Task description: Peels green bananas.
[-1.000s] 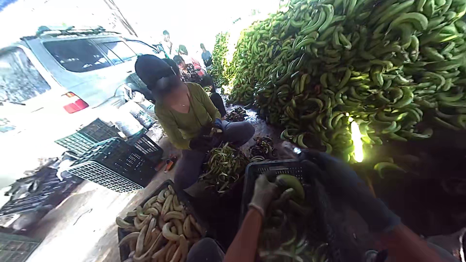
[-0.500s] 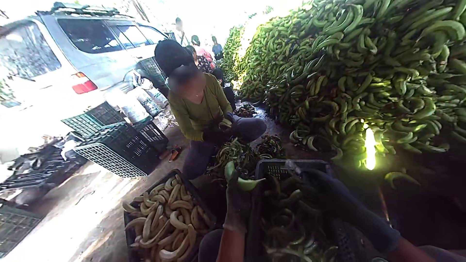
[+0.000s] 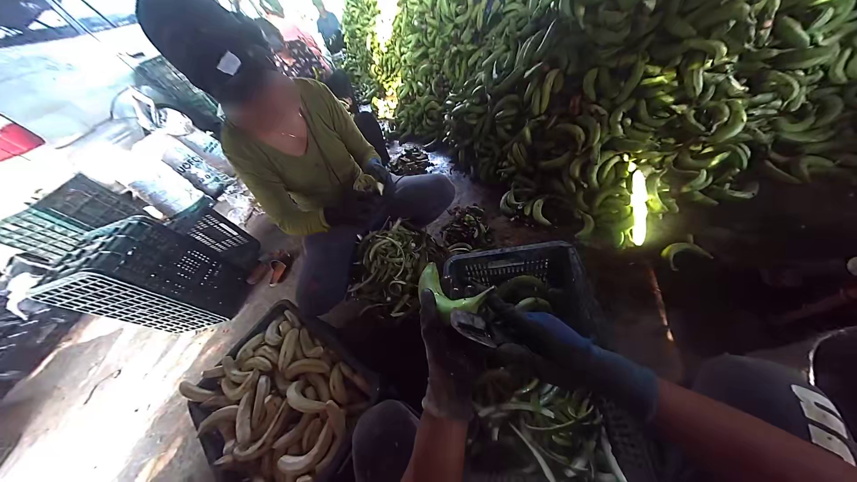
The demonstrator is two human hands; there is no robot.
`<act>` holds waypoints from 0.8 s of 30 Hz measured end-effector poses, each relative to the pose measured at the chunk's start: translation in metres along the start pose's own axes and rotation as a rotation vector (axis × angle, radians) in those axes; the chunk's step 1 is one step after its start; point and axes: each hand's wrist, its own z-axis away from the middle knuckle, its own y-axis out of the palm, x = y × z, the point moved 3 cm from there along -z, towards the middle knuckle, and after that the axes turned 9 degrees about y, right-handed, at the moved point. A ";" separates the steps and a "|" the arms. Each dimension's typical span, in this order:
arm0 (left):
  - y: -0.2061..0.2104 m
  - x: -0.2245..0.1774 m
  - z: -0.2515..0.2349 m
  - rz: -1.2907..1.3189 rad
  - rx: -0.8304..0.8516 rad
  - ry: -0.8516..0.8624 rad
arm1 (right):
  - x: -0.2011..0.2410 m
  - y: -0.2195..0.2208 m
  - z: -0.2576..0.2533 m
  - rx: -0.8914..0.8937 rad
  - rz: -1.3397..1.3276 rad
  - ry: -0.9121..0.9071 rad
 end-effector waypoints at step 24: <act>0.009 -0.038 0.008 -1.348 0.326 0.662 | -0.010 0.010 -0.012 0.239 -0.939 0.961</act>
